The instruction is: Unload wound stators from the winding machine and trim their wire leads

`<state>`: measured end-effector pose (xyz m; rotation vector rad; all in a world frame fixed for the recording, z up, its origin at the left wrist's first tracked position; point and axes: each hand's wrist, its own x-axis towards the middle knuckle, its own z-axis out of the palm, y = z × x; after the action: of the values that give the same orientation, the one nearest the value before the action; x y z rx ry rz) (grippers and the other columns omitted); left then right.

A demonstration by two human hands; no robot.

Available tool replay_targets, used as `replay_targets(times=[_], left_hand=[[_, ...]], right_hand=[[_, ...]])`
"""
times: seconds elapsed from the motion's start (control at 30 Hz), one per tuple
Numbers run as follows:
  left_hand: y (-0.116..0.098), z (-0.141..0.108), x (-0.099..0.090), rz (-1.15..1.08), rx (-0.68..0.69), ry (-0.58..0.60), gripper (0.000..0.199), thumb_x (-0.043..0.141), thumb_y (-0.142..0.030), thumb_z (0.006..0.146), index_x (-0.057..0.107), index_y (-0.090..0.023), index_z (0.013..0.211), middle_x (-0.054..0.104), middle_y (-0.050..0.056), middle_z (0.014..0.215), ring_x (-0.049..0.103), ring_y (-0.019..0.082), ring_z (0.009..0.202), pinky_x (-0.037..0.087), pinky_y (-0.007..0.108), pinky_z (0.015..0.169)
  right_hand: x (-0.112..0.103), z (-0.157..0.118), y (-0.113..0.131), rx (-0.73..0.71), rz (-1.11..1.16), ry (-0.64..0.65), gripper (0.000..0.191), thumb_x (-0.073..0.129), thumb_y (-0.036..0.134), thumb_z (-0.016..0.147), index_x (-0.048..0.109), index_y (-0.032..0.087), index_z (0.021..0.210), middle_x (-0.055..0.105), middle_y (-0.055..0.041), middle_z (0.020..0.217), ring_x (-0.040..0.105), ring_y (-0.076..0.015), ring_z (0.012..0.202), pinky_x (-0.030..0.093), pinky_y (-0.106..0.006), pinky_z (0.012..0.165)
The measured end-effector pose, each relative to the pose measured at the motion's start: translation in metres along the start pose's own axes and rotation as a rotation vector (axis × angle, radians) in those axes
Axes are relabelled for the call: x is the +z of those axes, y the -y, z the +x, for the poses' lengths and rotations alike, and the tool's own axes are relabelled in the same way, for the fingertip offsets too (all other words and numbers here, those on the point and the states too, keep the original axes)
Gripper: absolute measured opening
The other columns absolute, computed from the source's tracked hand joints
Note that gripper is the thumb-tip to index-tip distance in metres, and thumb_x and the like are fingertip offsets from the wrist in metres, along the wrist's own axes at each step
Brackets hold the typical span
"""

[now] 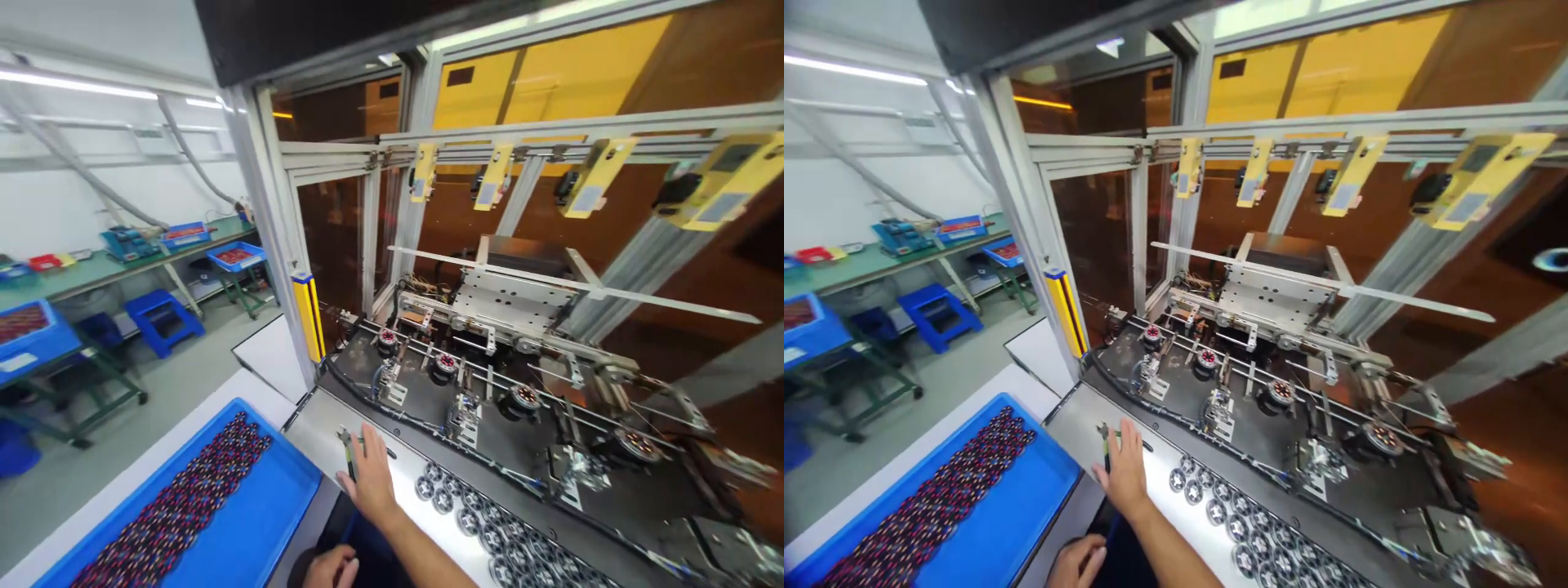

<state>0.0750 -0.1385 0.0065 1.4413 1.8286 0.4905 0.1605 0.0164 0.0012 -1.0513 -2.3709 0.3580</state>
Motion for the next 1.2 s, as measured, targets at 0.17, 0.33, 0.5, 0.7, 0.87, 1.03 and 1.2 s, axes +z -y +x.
replay_targets(times=[0.17, 0.33, 0.5, 0.7, 0.87, 1.03, 1.2], left_hand=[[-0.01, -0.005, -0.004, -0.018, -0.035, -0.234, 0.045, 0.034, -0.044, 0.101, 0.072, -0.021, 0.108, 0.077, 0.009, 0.097, 0.073, 0.024, 0.092, 0.058, 0.034, 0.084], [-0.035, 0.003, 0.008, -0.039, -0.023, -0.414, 0.034, 0.052, -0.043, 0.096, 0.073, -0.017, 0.103, 0.078, 0.008, 0.092, 0.073, 0.023, 0.088, 0.057, 0.032, 0.083], [-0.051, 0.021, 0.022, 0.004, 0.037, -0.45, 0.026, 0.066, -0.043, 0.09, 0.075, -0.019, 0.094, 0.077, 0.002, 0.079, 0.073, 0.017, 0.076, 0.056, 0.024, 0.075], [-0.045, 0.032, 0.017, 0.132, 0.107, -0.461, 0.032, 0.068, -0.048, 0.088, 0.074, -0.017, 0.093, 0.077, 0.01, 0.096, 0.07, 0.021, 0.091, 0.054, 0.03, 0.083], [-0.04, 0.044, 0.004, 0.214, 0.145, -0.521, 0.031, 0.068, -0.049, 0.088, 0.072, -0.018, 0.084, 0.073, 0.008, 0.097, 0.064, 0.021, 0.095, 0.049, 0.033, 0.086], [-0.035, 0.059, 0.007, 0.224, 0.183, -0.575, 0.031, 0.069, -0.048, 0.088, 0.068, -0.018, 0.08, 0.068, 0.005, 0.084, 0.062, 0.018, 0.085, 0.049, 0.031, 0.08], [-0.022, 0.067, 0.004, 0.202, 0.197, -0.645, 0.027, 0.06, -0.038, 0.095, 0.063, -0.018, 0.077, 0.064, 0.006, 0.081, 0.059, 0.018, 0.081, 0.05, 0.033, 0.076]], right_hand=[[0.008, 0.002, -0.012, -0.073, -0.064, 0.113, 0.056, 0.057, 0.036, 0.091, 0.056, 0.013, 0.141, 0.05, -0.0233, 0.149, 0.043, -0.0406, 0.14, 0.033, -0.061, 0.113], [0.003, -0.001, -0.031, -0.256, -0.082, 0.199, 0.059, 0.042, 0.046, 0.097, 0.055, 0.006, 0.138, 0.051, -0.0281, 0.145, 0.045, -0.0412, 0.136, 0.037, -0.059, 0.107], [0.004, -0.003, -0.046, -0.376, -0.056, 0.237, 0.065, 0.036, 0.054, 0.098, 0.058, 0.004, 0.133, 0.052, -0.0292, 0.14, 0.047, -0.0408, 0.132, 0.039, -0.055, 0.105], [0.008, -0.009, -0.056, -0.382, -0.033, 0.252, 0.062, 0.037, 0.045, 0.096, 0.052, 0.004, 0.139, 0.05, -0.0295, 0.142, 0.044, -0.0421, 0.132, 0.036, -0.058, 0.105], [0.002, -0.009, -0.058, -0.414, -0.028, 0.264, 0.065, 0.035, 0.021, 0.089, 0.037, 0.006, 0.152, 0.053, -0.0278, 0.141, 0.048, -0.04, 0.13, 0.036, -0.06, 0.103], [-0.005, -0.009, -0.055, -0.432, -0.052, 0.289, 0.067, 0.036, 0.018, 0.089, 0.032, 0.007, 0.154, 0.05, -0.0276, 0.145, 0.046, -0.0396, 0.133, 0.036, -0.058, 0.104], [-0.014, -0.007, -0.048, -0.39, -0.103, 0.331, 0.062, 0.047, 0.025, 0.089, 0.043, 0.006, 0.148, 0.049, -0.0247, 0.148, 0.044, -0.037, 0.135, 0.035, -0.053, 0.109]])
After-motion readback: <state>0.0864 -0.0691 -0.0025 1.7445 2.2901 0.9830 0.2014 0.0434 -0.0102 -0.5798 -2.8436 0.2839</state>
